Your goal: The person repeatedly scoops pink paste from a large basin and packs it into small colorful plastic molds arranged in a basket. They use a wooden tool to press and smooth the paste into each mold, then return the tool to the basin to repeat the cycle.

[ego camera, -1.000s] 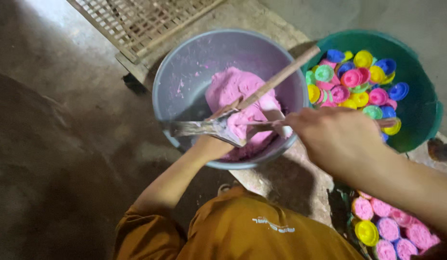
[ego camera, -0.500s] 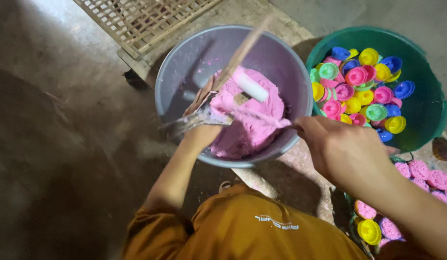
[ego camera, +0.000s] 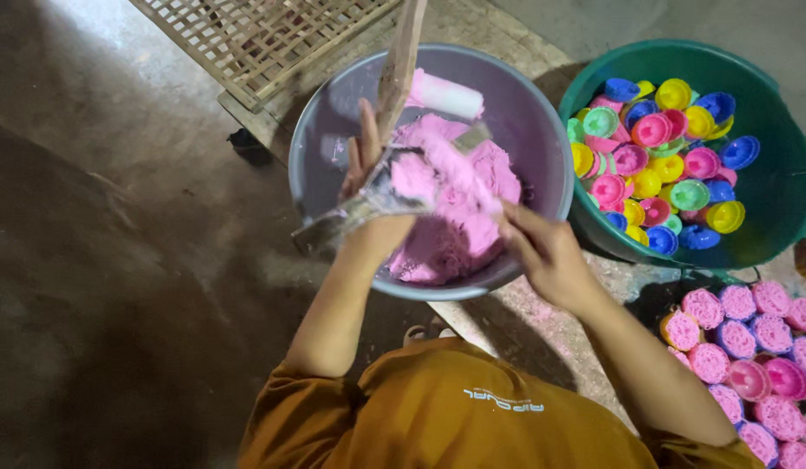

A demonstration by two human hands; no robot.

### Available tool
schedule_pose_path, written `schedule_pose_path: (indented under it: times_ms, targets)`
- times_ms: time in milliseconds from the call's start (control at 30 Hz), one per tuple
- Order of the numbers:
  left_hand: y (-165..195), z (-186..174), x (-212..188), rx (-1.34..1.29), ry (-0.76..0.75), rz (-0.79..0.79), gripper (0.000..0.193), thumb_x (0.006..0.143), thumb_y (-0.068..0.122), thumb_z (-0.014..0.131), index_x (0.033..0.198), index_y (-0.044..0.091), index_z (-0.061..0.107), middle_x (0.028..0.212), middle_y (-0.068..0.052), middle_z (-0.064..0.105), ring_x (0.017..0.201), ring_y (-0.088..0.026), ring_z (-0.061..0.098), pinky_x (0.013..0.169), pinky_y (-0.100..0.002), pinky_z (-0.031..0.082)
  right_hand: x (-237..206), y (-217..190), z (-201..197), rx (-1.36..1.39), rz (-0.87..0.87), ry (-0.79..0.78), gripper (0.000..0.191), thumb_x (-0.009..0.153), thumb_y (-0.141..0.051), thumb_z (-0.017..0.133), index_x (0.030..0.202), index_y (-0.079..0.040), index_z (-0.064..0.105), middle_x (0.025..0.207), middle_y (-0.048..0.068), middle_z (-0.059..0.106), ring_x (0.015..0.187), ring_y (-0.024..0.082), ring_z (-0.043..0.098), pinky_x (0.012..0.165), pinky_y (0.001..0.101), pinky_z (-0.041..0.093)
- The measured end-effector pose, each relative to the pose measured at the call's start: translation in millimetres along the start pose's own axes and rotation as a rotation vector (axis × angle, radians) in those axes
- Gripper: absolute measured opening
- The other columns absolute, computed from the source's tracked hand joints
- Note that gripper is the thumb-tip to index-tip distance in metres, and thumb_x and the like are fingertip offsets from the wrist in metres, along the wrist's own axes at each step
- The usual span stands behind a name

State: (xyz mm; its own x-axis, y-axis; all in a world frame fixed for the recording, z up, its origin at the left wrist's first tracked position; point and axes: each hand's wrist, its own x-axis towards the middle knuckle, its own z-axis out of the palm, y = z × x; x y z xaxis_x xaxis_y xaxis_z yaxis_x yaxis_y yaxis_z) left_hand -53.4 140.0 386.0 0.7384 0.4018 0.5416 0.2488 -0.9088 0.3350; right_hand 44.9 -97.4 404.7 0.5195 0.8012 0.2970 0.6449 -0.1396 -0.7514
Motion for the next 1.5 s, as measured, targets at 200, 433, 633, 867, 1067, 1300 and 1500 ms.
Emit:
schedule_pose_path:
  times_ms: [200,433,633,867,1067,1300,1500]
  targets:
    - [3.0,13.4,16.2,-0.059,-0.188,-0.252,0.064,0.093,0.045,0.076,0.141,0.006,0.058,0.168,-0.023,0.006,0.141,-0.058,0.035,0.105,-0.054,0.044,-1.1,3.3,42.5,-0.050,0.187,-0.010,0.044,0.099,-0.008,0.057,0.142,-0.005,0.058,0.076,0.018,0.065,0.059,0.016,0.060,0.064,0.0320,0.051]
    - [-58.0,24.8,22.7,-0.578,-0.067,-0.517,0.046,0.094,0.031,0.075,0.128,0.000,0.067,0.125,-0.029,0.049,0.101,-0.046,0.056,0.086,-0.049,0.046,-21.9,37.3,46.6,0.470,0.446,-0.290,0.058,0.105,-0.012,0.053,0.161,-0.012,0.042,0.093,0.007,0.062,0.074,0.016,0.051,0.067,0.0344,0.045]
    - [-9.3,50.7,-22.4,-1.634,-0.356,-0.545,0.018,0.083,0.014,0.067,0.097,0.004,0.064,0.089,-0.007,0.062,0.082,-0.021,0.062,0.071,-0.036,0.051,-13.2,30.2,-1.0,0.108,0.068,0.025,0.070,0.110,-0.027,0.051,0.169,-0.013,0.017,0.131,0.020,0.061,0.115,0.029,0.059,0.099,0.0387,0.048]
    - [175.3,44.8,-107.1,-2.064,-1.238,-0.227,0.039,0.083,0.007,0.071,0.120,0.003,0.064,0.106,-0.011,0.068,0.098,-0.022,0.065,0.086,-0.036,0.053,-126.8,-15.0,-89.6,1.253,-0.128,0.401,0.091,0.107,-0.055,0.057,0.167,0.002,0.019,0.131,0.026,0.059,0.109,0.031,0.069,0.097,0.0373,0.057]
    - [253.1,11.4,-74.8,-0.994,-0.979,0.449,0.040,0.081,0.034,0.078,0.110,0.011,0.065,0.098,-0.011,0.075,0.088,-0.024,0.075,0.079,-0.040,0.059,-238.7,-28.5,-174.1,0.164,-0.237,0.524,0.074,0.104,-0.038,0.063,0.164,-0.029,0.021,0.142,0.031,0.056,0.100,0.035,0.073,0.090,0.0459,0.065]
    - [350.9,11.9,-80.2,-0.744,-0.953,0.716,0.059,0.076,0.051,0.075,0.121,0.015,0.060,0.096,-0.013,0.074,0.089,-0.039,0.071,0.073,-0.048,0.053,-300.9,-70.2,-210.2,-0.577,-0.494,0.333,0.083,0.093,-0.016,0.065,0.163,-0.029,0.021,0.122,0.032,0.063,0.099,0.049,0.072,0.081,0.0540,0.064]
    - [403.3,33.2,-98.2,-1.079,-1.192,0.707,0.072,0.077,0.047,0.080,0.134,0.014,0.052,0.108,-0.012,0.067,0.099,-0.033,0.066,0.084,-0.045,0.049,-353.5,-58.8,-229.6,-0.499,-0.239,0.404,0.085,0.093,-0.023,0.060,0.164,-0.026,0.014,0.141,0.034,0.048,0.130,0.046,0.055,0.107,0.0509,0.051]
